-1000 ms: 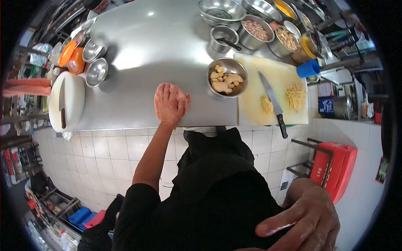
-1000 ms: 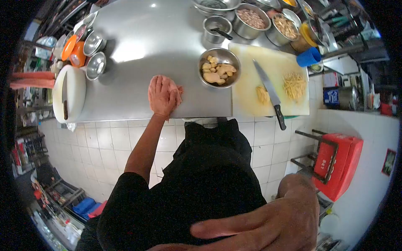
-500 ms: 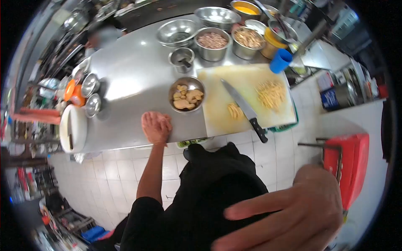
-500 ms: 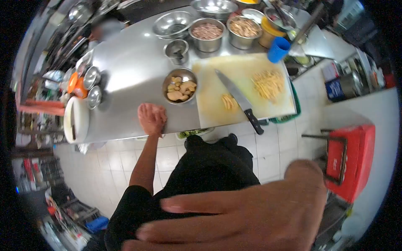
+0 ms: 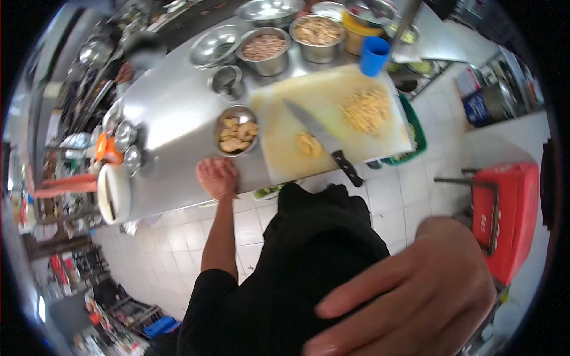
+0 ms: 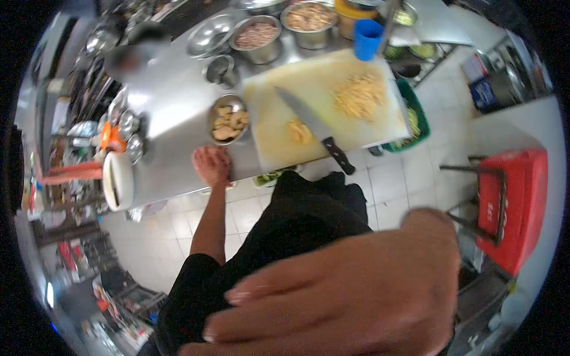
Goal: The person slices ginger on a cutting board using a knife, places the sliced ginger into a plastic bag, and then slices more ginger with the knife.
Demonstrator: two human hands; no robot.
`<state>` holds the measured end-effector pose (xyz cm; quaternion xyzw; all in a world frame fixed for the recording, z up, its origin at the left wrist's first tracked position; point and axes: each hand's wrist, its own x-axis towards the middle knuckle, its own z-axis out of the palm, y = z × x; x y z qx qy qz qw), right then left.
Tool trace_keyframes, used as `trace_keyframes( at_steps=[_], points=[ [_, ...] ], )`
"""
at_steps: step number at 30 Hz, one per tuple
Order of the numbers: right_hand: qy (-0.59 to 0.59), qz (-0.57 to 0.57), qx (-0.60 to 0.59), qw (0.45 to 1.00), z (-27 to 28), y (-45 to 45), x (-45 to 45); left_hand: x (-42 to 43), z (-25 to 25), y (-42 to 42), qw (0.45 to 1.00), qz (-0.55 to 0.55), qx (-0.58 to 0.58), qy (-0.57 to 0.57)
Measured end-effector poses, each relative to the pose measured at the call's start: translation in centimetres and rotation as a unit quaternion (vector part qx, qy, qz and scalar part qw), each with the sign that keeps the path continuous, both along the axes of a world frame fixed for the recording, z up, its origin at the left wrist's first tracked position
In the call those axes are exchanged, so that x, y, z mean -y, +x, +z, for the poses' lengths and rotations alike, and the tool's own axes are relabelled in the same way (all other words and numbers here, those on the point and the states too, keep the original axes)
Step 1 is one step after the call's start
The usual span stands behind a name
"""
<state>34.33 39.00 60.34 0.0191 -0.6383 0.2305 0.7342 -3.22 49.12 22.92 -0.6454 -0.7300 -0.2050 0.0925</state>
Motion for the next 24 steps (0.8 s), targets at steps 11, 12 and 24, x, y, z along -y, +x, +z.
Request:
trace_keyframes(
  at_steps=[11, 12, 24],
  points=[
    [-0.056, 0.320, -0.205, 0.923, 0.0, -6.3, -0.2, 0.5, 0.1, -1.1, 0.991, -0.073, -0.083, 0.070],
    [-0.109, 0.344, -0.280, 0.889, 0.1, -7.5, 1.9, 0.3, 0.2, -0.1, 0.991, -0.087, -0.088, 0.043],
    [0.071, 0.426, -0.127, 0.893, -1.8, -9.9, -4.8, -0.4, -4.5, -2.9, 0.977, -0.126, -0.060, 0.164]
  ],
)
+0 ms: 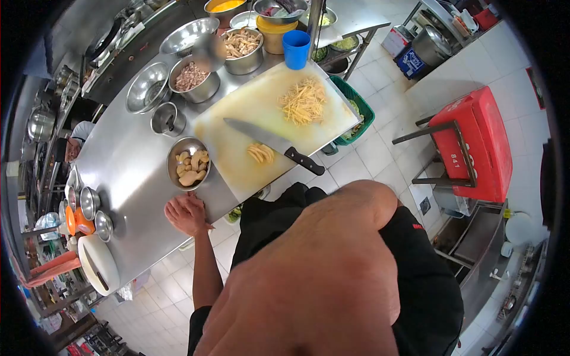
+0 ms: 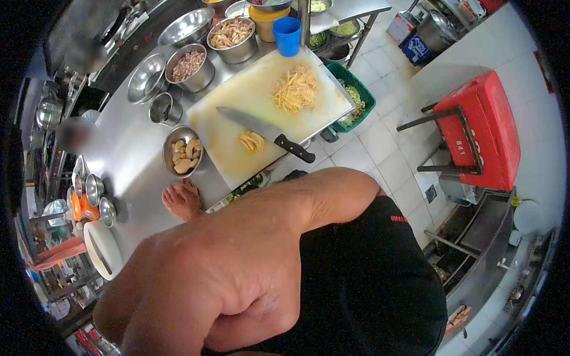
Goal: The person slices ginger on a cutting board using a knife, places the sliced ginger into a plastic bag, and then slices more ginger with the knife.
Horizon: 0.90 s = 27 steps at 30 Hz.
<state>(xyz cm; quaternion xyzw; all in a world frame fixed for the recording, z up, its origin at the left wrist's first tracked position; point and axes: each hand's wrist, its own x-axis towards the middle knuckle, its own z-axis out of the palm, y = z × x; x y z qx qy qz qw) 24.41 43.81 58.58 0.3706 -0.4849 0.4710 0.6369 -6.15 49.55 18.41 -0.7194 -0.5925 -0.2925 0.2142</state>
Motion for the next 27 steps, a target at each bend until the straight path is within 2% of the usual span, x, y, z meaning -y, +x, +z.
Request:
trace_keyframes(
  at_steps=[5, 6, 8, 10, 12, 13, 14, 16, 19, 22, 25, 27],
  points=[
    [-0.001, -0.090, 0.078, 0.993, -0.9, 0.7, 0.1, -0.9, 1.2, 0.9, 0.999, -0.006, -0.012, -0.042],
    [-0.033, -0.133, 0.110, 0.984, -0.6, 1.7, 1.1, -0.8, 1.9, 1.5, 0.998, 0.001, -0.012, -0.060],
    [-0.149, -0.251, 0.217, 0.932, 0.5, 6.0, 3.2, 0.4, 3.1, 2.0, 0.994, 0.025, -0.017, -0.106],
    [-0.215, -0.360, 0.328, 0.847, -0.1, 9.2, 3.9, 1.1, 4.6, 1.6, 0.991, -0.021, 0.102, -0.082],
    [-0.237, -0.487, 0.423, 0.726, -3.6, 11.4, 2.3, 0.8, 2.1, 0.4, 0.992, -0.005, 0.117, -0.035],
    [-0.280, -0.529, 0.475, 0.644, -7.2, 13.2, 0.7, 0.9, 1.2, 0.0, 0.992, -0.004, 0.126, -0.010],
    [-0.405, -0.493, 0.499, 0.587, -11.3, 14.3, -0.2, 1.3, 1.1, -0.3, 0.988, -0.007, 0.155, -0.020],
    [-0.384, -0.565, 0.593, 0.426, -21.7, 17.0, -0.2, 1.7, 1.4, -0.2, 0.975, -0.021, 0.215, -0.040],
    [-0.275, -0.612, 0.653, 0.351, -28.6, 16.8, 2.0, 2.9, 4.0, 1.7, 0.961, -0.064, 0.268, -0.025],
    [-0.282, -0.597, 0.681, 0.316, -30.4, 15.5, 2.2, 4.0, 9.3, 5.6, 0.990, -0.063, 0.113, -0.047],
    [-0.281, -0.556, 0.727, 0.288, -32.0, 15.9, 0.8, 3.9, 7.2, 8.5, 0.944, -0.215, 0.214, -0.128],
    [-0.363, -0.520, 0.704, 0.319, -31.3, 16.2, 0.6, 3.5, 8.5, 12.0, 0.920, -0.260, 0.234, -0.176]
  ],
)
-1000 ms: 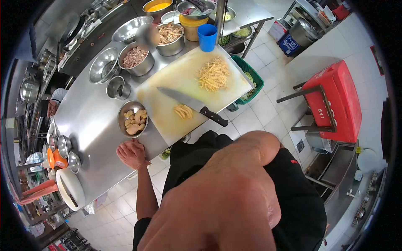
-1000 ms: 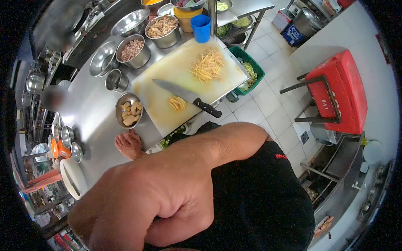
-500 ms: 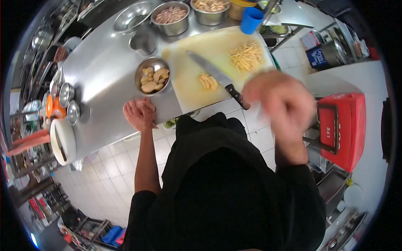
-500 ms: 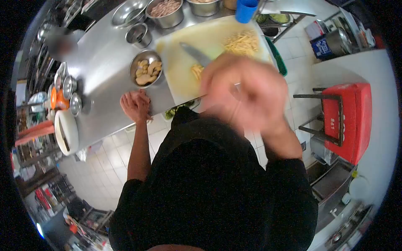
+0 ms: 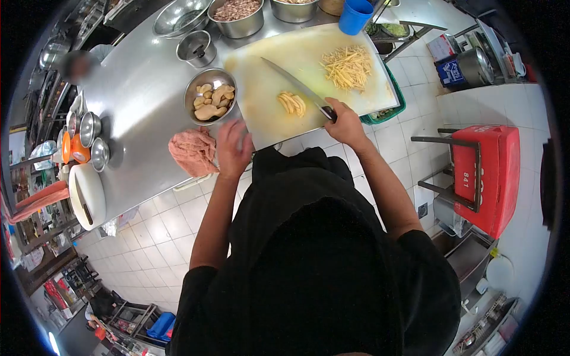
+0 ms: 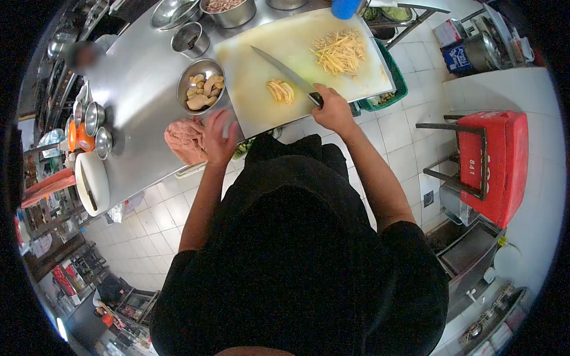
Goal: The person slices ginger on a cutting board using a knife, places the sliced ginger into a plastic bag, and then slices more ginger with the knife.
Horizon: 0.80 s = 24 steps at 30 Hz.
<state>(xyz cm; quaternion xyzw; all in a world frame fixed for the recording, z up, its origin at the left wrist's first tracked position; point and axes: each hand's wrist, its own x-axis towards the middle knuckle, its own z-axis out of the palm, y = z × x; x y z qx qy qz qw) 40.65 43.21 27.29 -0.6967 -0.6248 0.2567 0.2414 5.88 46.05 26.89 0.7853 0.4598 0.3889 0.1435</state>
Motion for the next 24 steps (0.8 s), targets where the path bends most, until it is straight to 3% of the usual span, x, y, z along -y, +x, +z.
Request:
trace_keyframes(
  at_steps=[4, 12, 18, 24],
  points=[
    [-0.029, -0.011, -0.076, 0.997, 0.3, 1.5, 0.8, -3.1, 0.0, 5.0, 0.996, -0.084, -0.018, -0.006],
    [-0.094, -0.036, 0.011, 0.995, -0.9, 2.1, 3.6, -8.8, -0.8, 10.1, 0.976, -0.178, -0.121, -0.028],
    [-0.106, -0.049, -0.011, 0.993, -1.1, 1.1, 4.9, -9.9, -3.0, 10.5, 0.959, -0.204, -0.167, -0.106],
    [-0.110, -0.047, -0.014, 0.993, -1.6, 1.3, 5.0, -9.8, -2.6, 10.9, 0.966, -0.201, -0.146, -0.067]
  ],
)
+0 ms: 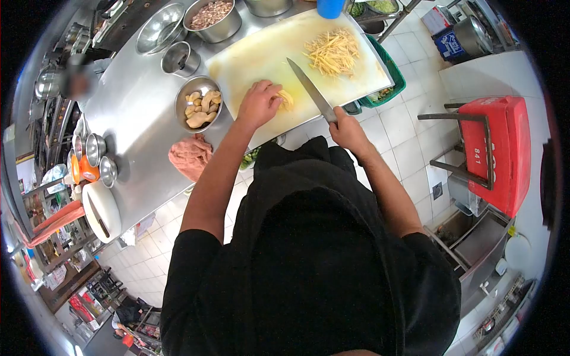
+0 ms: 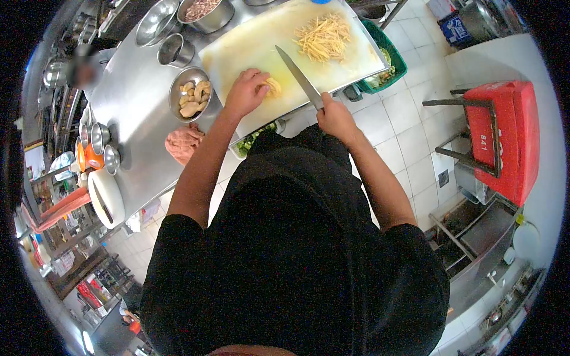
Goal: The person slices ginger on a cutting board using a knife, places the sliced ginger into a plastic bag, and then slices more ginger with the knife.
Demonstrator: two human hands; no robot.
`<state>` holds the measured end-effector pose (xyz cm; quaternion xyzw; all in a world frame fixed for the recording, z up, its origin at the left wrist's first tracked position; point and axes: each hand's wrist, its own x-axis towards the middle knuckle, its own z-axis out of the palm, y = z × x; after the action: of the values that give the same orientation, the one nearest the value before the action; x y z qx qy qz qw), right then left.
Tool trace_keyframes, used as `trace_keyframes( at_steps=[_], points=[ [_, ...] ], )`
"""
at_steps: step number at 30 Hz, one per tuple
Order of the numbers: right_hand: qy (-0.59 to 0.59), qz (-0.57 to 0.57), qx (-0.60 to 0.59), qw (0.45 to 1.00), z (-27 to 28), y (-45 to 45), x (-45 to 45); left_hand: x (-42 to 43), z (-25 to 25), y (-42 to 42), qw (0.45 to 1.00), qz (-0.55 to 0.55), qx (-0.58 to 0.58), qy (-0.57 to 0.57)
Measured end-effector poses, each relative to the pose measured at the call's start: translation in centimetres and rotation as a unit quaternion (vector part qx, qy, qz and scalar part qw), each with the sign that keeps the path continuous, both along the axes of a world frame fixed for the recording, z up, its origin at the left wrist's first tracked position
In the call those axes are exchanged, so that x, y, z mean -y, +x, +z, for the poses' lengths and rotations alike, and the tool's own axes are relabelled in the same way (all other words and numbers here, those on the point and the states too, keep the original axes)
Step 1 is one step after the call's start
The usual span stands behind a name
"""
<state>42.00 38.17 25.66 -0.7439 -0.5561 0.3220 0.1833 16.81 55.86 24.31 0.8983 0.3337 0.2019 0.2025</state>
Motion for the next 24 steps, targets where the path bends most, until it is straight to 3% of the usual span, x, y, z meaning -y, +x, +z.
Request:
trace_keyframes(
  at_steps=[9, 24],
  points=[
    [-0.022, 0.010, 0.005, 1.000, -0.5, 0.3, -0.3, -0.8, 0.5, 1.2, 0.997, -0.032, -0.072, -0.026],
    [-0.007, 0.001, 0.008, 1.000, -1.0, -0.1, 0.1, -1.6, 1.1, 1.4, 0.992, -0.104, -0.069, 0.015]
  ],
)
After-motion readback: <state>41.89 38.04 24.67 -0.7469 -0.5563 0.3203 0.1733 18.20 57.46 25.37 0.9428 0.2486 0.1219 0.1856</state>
